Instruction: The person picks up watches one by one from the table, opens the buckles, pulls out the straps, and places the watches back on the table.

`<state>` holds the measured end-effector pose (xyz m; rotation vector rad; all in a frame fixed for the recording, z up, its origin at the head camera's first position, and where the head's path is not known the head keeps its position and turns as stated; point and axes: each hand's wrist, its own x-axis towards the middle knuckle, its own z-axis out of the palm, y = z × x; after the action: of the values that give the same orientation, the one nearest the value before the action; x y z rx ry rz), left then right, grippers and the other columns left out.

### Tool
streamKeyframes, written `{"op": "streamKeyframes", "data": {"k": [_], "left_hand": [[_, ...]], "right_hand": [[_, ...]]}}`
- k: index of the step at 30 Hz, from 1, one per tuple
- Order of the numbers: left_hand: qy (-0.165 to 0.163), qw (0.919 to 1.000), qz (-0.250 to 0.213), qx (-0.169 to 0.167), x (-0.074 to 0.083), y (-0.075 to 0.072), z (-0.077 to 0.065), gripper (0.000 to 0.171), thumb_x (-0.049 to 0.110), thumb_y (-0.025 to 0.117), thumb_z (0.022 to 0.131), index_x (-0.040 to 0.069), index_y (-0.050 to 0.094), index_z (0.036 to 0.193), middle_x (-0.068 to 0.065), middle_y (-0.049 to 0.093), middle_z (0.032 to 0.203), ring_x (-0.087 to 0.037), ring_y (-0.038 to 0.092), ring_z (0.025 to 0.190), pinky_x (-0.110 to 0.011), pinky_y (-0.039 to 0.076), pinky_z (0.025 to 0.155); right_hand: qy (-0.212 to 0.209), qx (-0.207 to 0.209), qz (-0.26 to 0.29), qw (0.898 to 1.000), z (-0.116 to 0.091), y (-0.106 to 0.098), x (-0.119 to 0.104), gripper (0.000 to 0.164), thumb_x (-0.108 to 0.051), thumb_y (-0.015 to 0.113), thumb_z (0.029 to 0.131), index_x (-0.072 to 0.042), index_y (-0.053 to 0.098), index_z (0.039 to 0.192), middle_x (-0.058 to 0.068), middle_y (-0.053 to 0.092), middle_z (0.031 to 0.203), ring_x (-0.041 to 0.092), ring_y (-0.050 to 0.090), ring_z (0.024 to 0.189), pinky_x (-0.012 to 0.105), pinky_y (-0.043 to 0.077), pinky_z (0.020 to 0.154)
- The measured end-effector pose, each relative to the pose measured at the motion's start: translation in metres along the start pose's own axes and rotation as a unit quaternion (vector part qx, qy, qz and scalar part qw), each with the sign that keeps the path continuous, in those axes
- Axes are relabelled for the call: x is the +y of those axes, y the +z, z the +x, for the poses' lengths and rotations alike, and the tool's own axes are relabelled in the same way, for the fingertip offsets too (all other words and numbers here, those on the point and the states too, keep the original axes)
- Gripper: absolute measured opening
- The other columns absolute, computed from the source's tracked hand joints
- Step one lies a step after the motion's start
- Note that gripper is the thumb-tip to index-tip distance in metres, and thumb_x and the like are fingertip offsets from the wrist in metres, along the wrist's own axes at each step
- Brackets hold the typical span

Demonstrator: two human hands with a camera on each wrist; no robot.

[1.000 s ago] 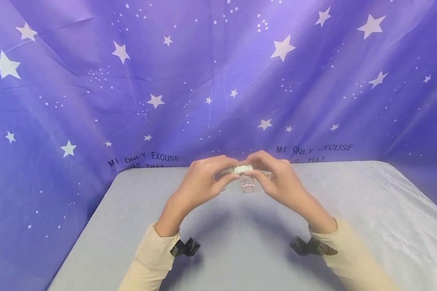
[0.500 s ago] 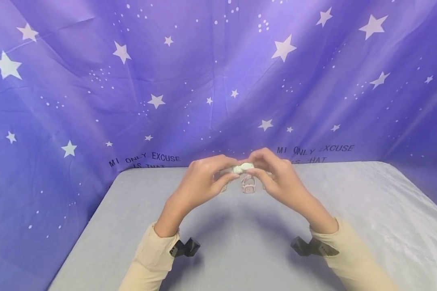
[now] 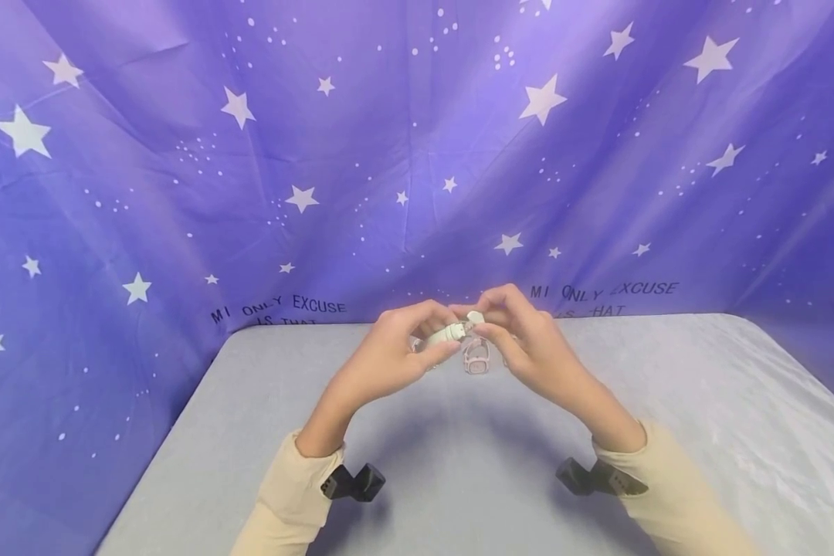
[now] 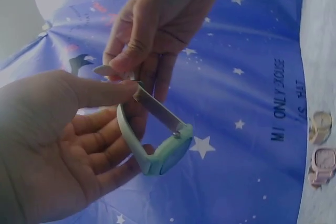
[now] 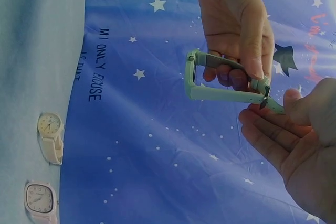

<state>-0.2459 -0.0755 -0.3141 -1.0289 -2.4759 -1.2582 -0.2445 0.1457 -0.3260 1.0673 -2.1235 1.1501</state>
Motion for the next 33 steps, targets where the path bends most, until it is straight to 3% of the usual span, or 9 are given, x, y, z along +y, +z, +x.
{"op": "streamKeyframes", "data": {"k": [2, 4, 9, 15, 20, 27, 30, 33], "left_hand": [[-0.027, 0.9993, -0.023, -0.011, 0.001, 0.000, 0.000, 0.020, 0.022, 0.076, 0.092, 0.014, 0.070, 0.109, 0.003, 0.072, 0.093, -0.011, 0.065, 0.085, -0.030, 0.056, 0.078], [-0.054, 0.9967, -0.056, -0.024, 0.002, -0.001, 0.000, 0.021, 0.024, 0.074, 0.093, 0.014, 0.070, 0.110, 0.001, 0.072, 0.093, -0.015, 0.067, 0.084, -0.032, 0.057, 0.076], [-0.105, 0.9821, -0.152, -0.039, 0.003, 0.000, 0.002, 0.020, 0.023, 0.066, 0.099, 0.006, 0.071, 0.108, -0.013, 0.071, 0.090, -0.027, 0.066, 0.076, -0.033, 0.058, 0.068], [-0.151, 0.9622, -0.225, -0.029, 0.003, 0.004, 0.004, 0.023, 0.019, 0.066, 0.098, -0.001, 0.073, 0.108, -0.013, 0.074, 0.092, -0.016, 0.064, 0.074, -0.027, 0.055, 0.067], [-0.176, 0.9546, -0.240, -0.022, 0.003, 0.006, 0.002, 0.024, 0.016, 0.065, 0.097, -0.003, 0.073, 0.108, -0.019, 0.074, 0.096, -0.015, 0.065, 0.076, -0.028, 0.057, 0.070], [-0.190, 0.9522, -0.237, -0.028, 0.006, 0.007, 0.001, 0.027, 0.016, 0.060, 0.098, -0.005, 0.071, 0.111, -0.015, 0.074, 0.104, -0.014, 0.067, 0.085, -0.029, 0.058, 0.077], [-0.204, 0.9488, -0.240, -0.029, 0.007, 0.008, 0.002, 0.028, 0.019, 0.060, 0.099, -0.004, 0.071, 0.110, -0.015, 0.072, 0.105, -0.015, 0.065, 0.088, -0.029, 0.057, 0.080], [-0.207, 0.9486, -0.238, -0.030, 0.008, 0.008, 0.003, 0.029, 0.023, 0.063, 0.099, -0.001, 0.072, 0.111, -0.013, 0.073, 0.105, -0.017, 0.064, 0.087, -0.029, 0.057, 0.080]], "right_hand": [[0.000, -0.001, 0.007, 1.000, 0.001, 0.000, 0.000, 0.023, 0.015, 0.062, 0.091, 0.004, 0.052, 0.108, 0.021, 0.075, 0.108, 0.030, 0.077, 0.090, 0.018, 0.039, 0.046], [-0.002, -0.003, 0.017, 1.000, 0.001, 0.001, 0.000, 0.022, 0.015, 0.061, 0.092, 0.004, 0.051, 0.108, 0.021, 0.075, 0.112, 0.031, 0.077, 0.091, 0.017, 0.037, 0.045], [-0.014, -0.002, 0.012, 1.000, 0.002, 0.003, -0.003, 0.022, 0.014, 0.062, 0.091, 0.003, 0.051, 0.107, 0.020, 0.074, 0.116, 0.021, 0.074, 0.073, 0.015, 0.029, 0.039], [-0.030, 0.017, -0.004, 0.999, -0.001, 0.008, -0.003, 0.025, 0.015, 0.065, 0.089, 0.003, 0.052, 0.107, 0.018, 0.076, 0.109, 0.038, 0.075, 0.099, 0.012, 0.027, 0.039], [-0.041, 0.021, 0.004, 0.999, -0.003, 0.011, -0.002, 0.026, 0.016, 0.065, 0.089, 0.004, 0.051, 0.107, 0.018, 0.075, 0.113, 0.039, 0.074, 0.100, 0.011, 0.027, 0.039], [-0.048, 0.024, 0.013, 0.999, -0.003, 0.014, -0.003, 0.025, 0.018, 0.063, 0.089, 0.004, 0.050, 0.106, 0.018, 0.075, 0.115, 0.037, 0.074, 0.101, 0.010, 0.026, 0.038], [-0.055, 0.027, 0.008, 0.998, -0.002, 0.014, -0.003, 0.025, 0.017, 0.063, 0.089, 0.004, 0.050, 0.105, 0.018, 0.075, 0.115, 0.026, 0.076, 0.080, 0.010, 0.025, 0.038], [-0.061, 0.029, 0.000, 0.998, -0.001, 0.014, -0.003, 0.025, 0.017, 0.064, 0.088, 0.004, 0.050, 0.105, 0.018, 0.076, 0.114, 0.021, 0.073, 0.071, 0.009, 0.022, 0.039]]}}
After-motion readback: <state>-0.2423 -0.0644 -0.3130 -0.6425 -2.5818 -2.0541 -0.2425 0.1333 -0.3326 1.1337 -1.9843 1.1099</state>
